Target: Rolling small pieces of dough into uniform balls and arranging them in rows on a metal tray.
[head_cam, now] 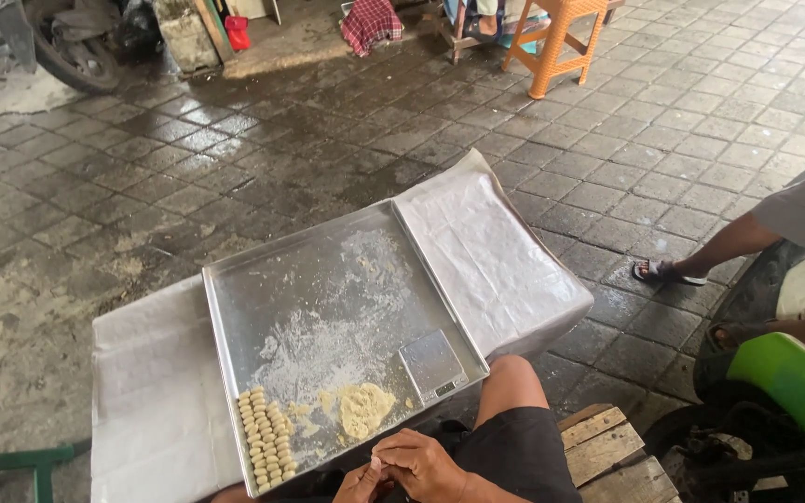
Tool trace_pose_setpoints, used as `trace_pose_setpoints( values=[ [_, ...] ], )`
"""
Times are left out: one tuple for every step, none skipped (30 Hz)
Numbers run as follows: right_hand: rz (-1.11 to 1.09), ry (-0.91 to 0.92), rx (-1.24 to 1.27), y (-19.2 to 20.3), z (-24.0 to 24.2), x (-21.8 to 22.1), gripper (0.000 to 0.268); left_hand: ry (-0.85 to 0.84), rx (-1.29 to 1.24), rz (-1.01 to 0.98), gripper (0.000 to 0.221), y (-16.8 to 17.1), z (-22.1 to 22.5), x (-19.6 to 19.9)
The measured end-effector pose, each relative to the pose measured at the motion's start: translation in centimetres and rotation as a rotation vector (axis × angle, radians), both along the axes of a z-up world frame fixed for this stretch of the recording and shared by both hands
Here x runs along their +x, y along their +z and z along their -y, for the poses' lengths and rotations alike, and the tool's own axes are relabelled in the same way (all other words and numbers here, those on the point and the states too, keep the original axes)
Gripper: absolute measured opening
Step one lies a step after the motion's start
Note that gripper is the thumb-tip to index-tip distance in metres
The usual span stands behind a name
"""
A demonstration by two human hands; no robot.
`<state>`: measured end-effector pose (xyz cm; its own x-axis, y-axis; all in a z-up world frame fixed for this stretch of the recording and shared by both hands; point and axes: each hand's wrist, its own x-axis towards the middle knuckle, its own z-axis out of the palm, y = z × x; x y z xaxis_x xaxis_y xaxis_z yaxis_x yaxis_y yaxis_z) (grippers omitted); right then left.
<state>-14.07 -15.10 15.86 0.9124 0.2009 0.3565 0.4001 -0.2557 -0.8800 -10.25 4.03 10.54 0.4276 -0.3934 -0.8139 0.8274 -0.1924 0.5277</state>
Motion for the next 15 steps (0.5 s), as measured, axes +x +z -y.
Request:
trace_pose_setpoints(
  values=[
    [0.014,0.030,0.027,1.2,0.1,0.3,0.022,-0.020,-0.035,0.043,0.063,-0.2,-0.2,0.3],
    [0.029,0.061,0.054,2.4,0.2,0.6,0.022,-0.039,-0.070,0.086,0.060,-0.4,-0.4,0.6],
    [0.032,0.059,0.056,2.7,0.3,0.9,0.022,-0.041,-0.068,0.089,0.060,-1.0,-0.5,0.9],
    [0.015,0.031,0.059,2.9,0.4,1.2,0.019,-0.043,-0.077,0.087,0.052,-1.7,-0.6,1.2],
    [-0.005,0.005,0.061,3.1,0.5,1.4,0.016,-0.042,-0.086,0.083,0.051,-2.4,-0.6,1.4],
    [-0.003,0.005,0.063,2.6,0.8,1.6,0.016,-0.042,-0.083,0.085,0.051,-1.1,-0.3,1.4],
    [-0.039,-0.002,0.045,2.2,1.1,1.9,0.018,0.005,-0.068,0.205,0.043,0.2,0.1,1.4],
    [-0.075,-0.010,0.028,1.7,1.4,2.2,0.021,0.053,-0.053,0.324,0.042,1.4,0.5,1.4],
    [-0.072,-0.010,0.030,2.2,1.6,2.5,0.021,0.052,-0.051,0.328,0.042,1.9,0.7,1.6],
    [-0.055,0.002,0.034,2.7,1.9,2.9,0.020,0.052,0.004,0.376,0.036,2.3,1.1,1.8],
    [-0.043,0.012,0.039,3.1,2.1,2.9,0.019,0.050,0.060,0.419,0.030,2.6,1.3,1.7],
    [-0.045,0.010,0.043,4.0,2.4,3.0,0.019,0.047,0.064,0.417,0.030,3.8,1.6,1.8],
    [-0.047,0.065,0.020,5.0,2.7,3.4,0.023,0.084,0.068,0.342,0.027,5.1,2.0,2.1],
    [-0.048,0.120,-0.003,6.0,3.0,3.7,0.027,0.121,0.072,0.266,0.029,6.3,2.4,2.4],
    [-0.046,0.118,0.000,6.0,3.4,4.0,0.027,0.119,0.074,0.269,0.029,5.5,2.2,2.7]
  ],
)
